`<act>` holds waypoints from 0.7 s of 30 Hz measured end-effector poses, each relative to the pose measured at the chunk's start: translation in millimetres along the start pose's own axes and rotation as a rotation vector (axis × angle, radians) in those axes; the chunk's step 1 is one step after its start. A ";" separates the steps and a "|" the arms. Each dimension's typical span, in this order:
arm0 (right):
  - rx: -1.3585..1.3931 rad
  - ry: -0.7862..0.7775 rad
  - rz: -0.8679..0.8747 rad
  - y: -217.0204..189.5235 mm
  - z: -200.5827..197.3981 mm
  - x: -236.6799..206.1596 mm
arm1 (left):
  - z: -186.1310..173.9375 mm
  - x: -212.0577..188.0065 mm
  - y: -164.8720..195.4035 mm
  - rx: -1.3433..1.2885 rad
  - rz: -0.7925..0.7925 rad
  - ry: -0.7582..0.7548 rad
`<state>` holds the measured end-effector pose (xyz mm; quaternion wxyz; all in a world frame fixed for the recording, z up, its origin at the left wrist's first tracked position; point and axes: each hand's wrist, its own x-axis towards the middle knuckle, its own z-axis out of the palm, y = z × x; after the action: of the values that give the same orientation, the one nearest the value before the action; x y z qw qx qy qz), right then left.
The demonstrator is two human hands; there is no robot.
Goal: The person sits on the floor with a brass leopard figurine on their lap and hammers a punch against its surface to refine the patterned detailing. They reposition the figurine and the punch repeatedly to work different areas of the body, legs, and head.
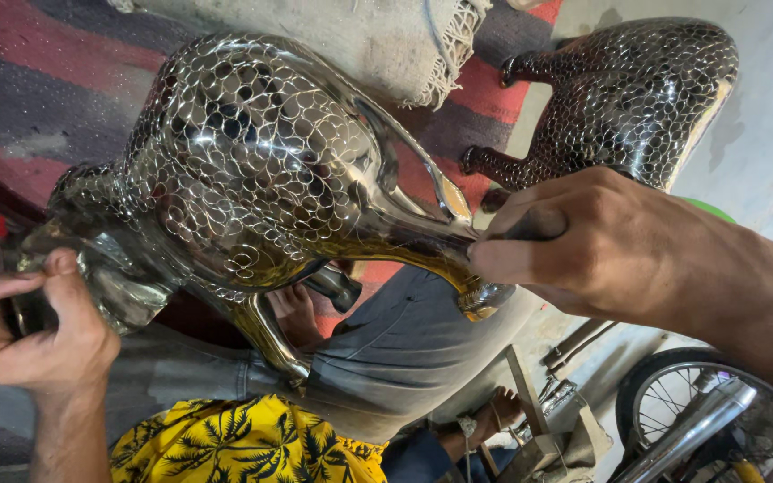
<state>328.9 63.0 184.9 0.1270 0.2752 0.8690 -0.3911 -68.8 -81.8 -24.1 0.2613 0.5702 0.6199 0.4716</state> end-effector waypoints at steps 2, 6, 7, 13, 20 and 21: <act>-0.029 -0.015 -0.019 0.3 -0.6 0.7 | 0.2 -2.6 -1.6 0.012 0.015 -0.003; -0.108 -0.411 0.211 -1.1 -5.2 3.4 | -0.4 -4.9 -3.6 -0.015 -0.033 0.021; -0.110 -0.443 0.236 -1.9 -6.3 4.4 | -0.6 -4.9 -3.6 -0.024 -0.036 0.025; -0.087 -0.344 0.250 -2.6 -4.2 3.3 | 2.2 0.4 -1.8 -0.067 -0.049 0.041; 0.081 0.191 0.177 9.4 17.1 -17.9 | 10.3 5.4 2.2 -0.065 0.051 0.102; 0.177 0.259 0.366 7.3 27.3 -19.1 | 10.9 5.8 2.3 -0.080 0.057 0.112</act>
<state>348.8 39.3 170.7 0.0588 0.4860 0.7759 -0.3979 -59.5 -73.4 -25.4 0.2353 0.5492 0.5978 0.5345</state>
